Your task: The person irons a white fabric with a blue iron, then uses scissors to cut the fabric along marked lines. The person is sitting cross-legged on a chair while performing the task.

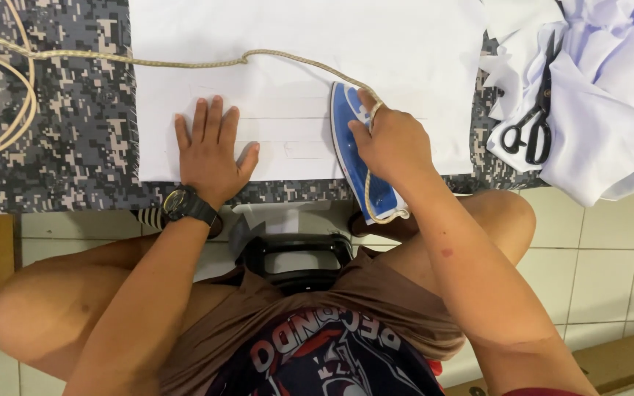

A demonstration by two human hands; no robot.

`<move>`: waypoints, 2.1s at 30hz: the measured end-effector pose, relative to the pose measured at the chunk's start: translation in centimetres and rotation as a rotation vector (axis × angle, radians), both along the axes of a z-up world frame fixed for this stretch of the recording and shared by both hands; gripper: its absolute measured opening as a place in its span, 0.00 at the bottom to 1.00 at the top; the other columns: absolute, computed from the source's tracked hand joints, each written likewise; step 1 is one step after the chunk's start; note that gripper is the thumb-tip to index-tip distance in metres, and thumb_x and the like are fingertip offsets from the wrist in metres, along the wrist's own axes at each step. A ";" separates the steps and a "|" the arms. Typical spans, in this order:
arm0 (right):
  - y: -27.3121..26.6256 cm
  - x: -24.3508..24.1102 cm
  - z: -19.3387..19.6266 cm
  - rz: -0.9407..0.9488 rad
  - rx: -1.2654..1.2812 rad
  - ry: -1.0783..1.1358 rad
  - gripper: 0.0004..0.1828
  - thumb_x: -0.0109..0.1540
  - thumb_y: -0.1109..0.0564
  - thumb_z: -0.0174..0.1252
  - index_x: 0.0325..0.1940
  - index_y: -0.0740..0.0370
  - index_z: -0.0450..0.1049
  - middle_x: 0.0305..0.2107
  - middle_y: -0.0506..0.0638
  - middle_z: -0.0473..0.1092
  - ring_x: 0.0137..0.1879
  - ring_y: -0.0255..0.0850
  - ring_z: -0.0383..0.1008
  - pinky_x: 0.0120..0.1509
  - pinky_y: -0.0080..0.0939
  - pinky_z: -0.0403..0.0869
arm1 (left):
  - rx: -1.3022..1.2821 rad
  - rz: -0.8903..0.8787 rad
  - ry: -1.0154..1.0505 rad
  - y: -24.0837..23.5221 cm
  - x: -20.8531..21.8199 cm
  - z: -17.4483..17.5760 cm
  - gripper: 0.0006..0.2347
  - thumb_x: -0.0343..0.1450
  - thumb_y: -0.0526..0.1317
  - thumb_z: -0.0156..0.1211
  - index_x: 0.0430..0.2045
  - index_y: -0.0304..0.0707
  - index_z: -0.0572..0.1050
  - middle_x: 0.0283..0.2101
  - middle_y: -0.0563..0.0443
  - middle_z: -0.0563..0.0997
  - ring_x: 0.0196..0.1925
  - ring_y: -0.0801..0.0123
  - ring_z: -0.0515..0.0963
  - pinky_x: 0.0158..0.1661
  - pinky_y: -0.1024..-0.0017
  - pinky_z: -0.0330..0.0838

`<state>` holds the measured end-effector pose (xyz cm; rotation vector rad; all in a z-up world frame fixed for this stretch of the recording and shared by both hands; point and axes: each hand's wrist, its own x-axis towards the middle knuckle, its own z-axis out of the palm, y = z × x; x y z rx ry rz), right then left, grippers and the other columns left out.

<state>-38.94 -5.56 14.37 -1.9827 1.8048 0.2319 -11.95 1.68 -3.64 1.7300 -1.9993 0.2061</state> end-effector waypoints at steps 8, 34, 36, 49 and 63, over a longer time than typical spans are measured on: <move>-3.5 0.4 -0.9 -0.030 0.025 -0.009 0.32 0.71 0.44 0.45 0.79 0.53 0.57 0.23 0.51 0.75 0.30 0.49 0.76 0.28 0.50 0.74 | 0.143 -0.050 0.030 0.3 0.3 1.1 0.27 0.76 0.54 0.59 0.65 0.31 0.73 0.74 0.37 0.63 0.77 0.46 0.54 0.68 0.32 0.47; -3.5 -4.8 -1.0 -0.138 -0.045 -0.038 0.32 0.70 0.44 0.47 0.77 0.55 0.60 0.33 0.57 0.78 0.38 0.57 0.78 0.41 0.57 0.74 | 0.143 -0.033 0.123 0.1 0.5 1.0 0.29 0.77 0.50 0.62 0.67 0.26 0.67 0.75 0.36 0.61 0.78 0.45 0.51 0.70 0.34 0.41; -2.2 -4.7 -0.1 -0.153 0.016 0.001 0.33 0.70 0.44 0.45 0.78 0.55 0.59 0.38 0.59 0.78 0.40 0.58 0.77 0.42 0.58 0.74 | 0.175 0.012 0.154 0.1 0.5 1.2 0.28 0.76 0.50 0.60 0.66 0.26 0.68 0.74 0.36 0.63 0.78 0.46 0.52 0.70 0.33 0.41; -3.7 -5.6 1.0 -0.316 0.093 0.049 0.30 0.72 0.44 0.46 0.79 0.49 0.58 0.35 0.53 0.77 0.28 0.44 0.74 0.33 0.47 0.76 | 0.592 0.234 -0.006 -0.2 0.0 2.3 0.40 0.82 0.72 0.38 0.78 0.50 0.31 0.83 0.47 0.32 0.84 0.47 0.31 0.71 0.30 0.20; -2.9 -6.9 1.1 -0.266 0.024 0.003 0.31 0.72 0.47 0.46 0.78 0.58 0.57 0.38 0.56 0.78 0.24 0.41 0.72 0.28 0.41 0.76 | 0.754 0.807 0.076 -4.4 3.8 6.7 0.42 0.78 0.76 0.22 0.80 0.44 0.35 0.82 0.43 0.35 0.85 0.48 0.35 0.71 0.31 0.23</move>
